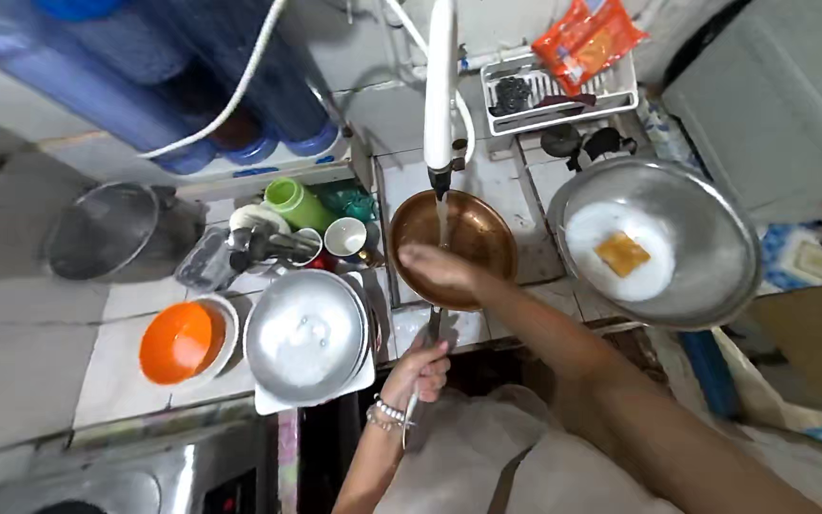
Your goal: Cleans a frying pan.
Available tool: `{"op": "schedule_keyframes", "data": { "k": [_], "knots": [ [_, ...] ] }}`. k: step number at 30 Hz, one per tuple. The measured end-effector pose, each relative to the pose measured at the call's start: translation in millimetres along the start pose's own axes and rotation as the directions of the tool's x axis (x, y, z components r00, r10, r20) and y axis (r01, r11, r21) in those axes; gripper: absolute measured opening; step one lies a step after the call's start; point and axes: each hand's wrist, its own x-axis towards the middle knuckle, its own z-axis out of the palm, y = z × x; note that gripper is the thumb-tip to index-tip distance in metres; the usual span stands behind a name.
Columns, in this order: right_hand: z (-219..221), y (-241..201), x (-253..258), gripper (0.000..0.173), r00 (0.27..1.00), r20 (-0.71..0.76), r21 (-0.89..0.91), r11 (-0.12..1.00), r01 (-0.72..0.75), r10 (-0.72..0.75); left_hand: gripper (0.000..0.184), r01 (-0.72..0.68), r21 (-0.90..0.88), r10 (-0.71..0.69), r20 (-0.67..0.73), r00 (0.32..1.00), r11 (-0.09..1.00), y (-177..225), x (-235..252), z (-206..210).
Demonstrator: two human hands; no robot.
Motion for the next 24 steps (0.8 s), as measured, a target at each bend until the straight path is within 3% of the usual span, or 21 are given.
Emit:
{"op": "schedule_keyframes", "data": {
  "k": [3, 10, 12, 15, 18, 21, 24],
  "knots": [
    [23, 13, 5, 0.064, 0.991, 0.135, -0.033, 0.999, -0.021, 0.025, 0.014, 0.081, 0.01, -0.082, 0.05, 0.995, 0.997, 9, 4, -17],
    [-14, 40, -37, 0.069, 0.933, 0.287, -0.193, 0.967, -0.167, 0.218, 0.019, 0.123, -0.021, -0.119, 0.135, 0.984, 0.992, 17, 5, -45],
    [-28, 36, -50, 0.076, 0.89, 0.264, -0.355, 0.896, -0.268, 0.371, 0.016, 0.139, -0.082, -0.121, 0.193, 0.974, 0.987, 12, 8, -50],
    [-45, 33, -62, 0.092, 0.769, 0.129, -0.593, 0.67, -0.447, 0.627, 0.018, 0.165, -0.13, -0.133, 0.223, 0.966, 0.978, -1, 12, -48],
    [-61, 57, -67, 0.093, 0.719, 0.023, -0.634, 0.566, -0.527, 0.695, 0.022, 0.154, -0.132, -0.128, 0.189, 0.974, 0.979, -12, 13, -38],
    [-65, 61, -71, 0.085, 0.752, 0.242, -0.596, 0.706, -0.383, 0.613, 0.017, 0.186, -0.202, -0.134, 0.25, 0.959, 0.961, -18, 13, -37],
    [-42, 72, -71, 0.064, 0.798, 0.507, -0.415, 0.904, -0.104, 0.325, 0.013, 0.193, -0.312, -0.108, 0.271, 0.957, 0.93, -28, 11, -35]
  ]
}}
